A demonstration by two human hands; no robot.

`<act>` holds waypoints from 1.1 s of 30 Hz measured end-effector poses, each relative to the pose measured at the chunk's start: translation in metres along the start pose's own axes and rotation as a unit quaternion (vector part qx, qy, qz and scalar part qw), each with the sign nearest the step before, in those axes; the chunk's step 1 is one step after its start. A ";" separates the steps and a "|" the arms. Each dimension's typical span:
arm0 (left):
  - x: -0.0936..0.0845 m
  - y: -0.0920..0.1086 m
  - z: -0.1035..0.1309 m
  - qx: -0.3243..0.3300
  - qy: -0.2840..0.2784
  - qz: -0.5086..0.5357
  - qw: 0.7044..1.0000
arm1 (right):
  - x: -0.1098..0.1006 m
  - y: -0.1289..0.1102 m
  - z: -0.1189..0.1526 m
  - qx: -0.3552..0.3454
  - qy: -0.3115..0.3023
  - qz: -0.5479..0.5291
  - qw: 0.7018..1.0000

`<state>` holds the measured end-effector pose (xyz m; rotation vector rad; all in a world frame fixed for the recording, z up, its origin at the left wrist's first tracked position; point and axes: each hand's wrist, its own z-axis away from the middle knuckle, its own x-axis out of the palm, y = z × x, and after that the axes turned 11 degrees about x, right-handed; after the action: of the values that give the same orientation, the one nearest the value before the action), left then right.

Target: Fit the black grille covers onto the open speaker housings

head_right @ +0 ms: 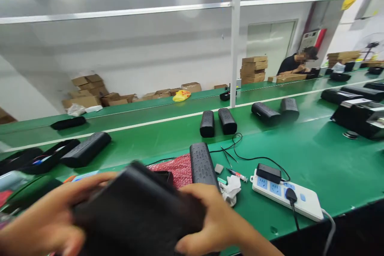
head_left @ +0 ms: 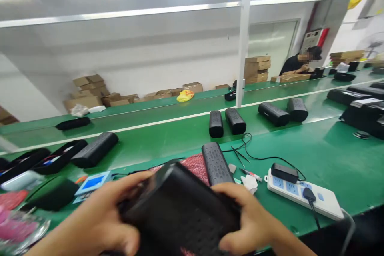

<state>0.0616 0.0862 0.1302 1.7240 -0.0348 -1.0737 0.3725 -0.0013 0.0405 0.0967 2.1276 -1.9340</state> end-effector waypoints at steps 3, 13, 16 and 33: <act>0.024 0.012 -0.066 0.024 -0.119 0.046 0.992 | -0.054 0.017 0.010 0.119 0.155 -0.031 0.980; 0.104 -0.011 -0.144 0.024 -0.252 0.044 0.966 | -0.125 0.092 -0.082 0.367 0.212 0.009 0.906; 0.102 -0.024 -0.149 0.026 -0.246 0.066 0.967 | -0.125 0.104 -0.090 0.394 0.216 0.062 0.891; 0.080 -0.037 -0.160 0.175 0.015 0.137 0.975 | 0.094 0.043 -0.025 0.205 0.148 0.158 0.954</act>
<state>0.1990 0.1827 0.0573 1.9785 -0.4550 -0.8710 0.2877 0.0156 -0.0220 0.8014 1.6908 -2.2273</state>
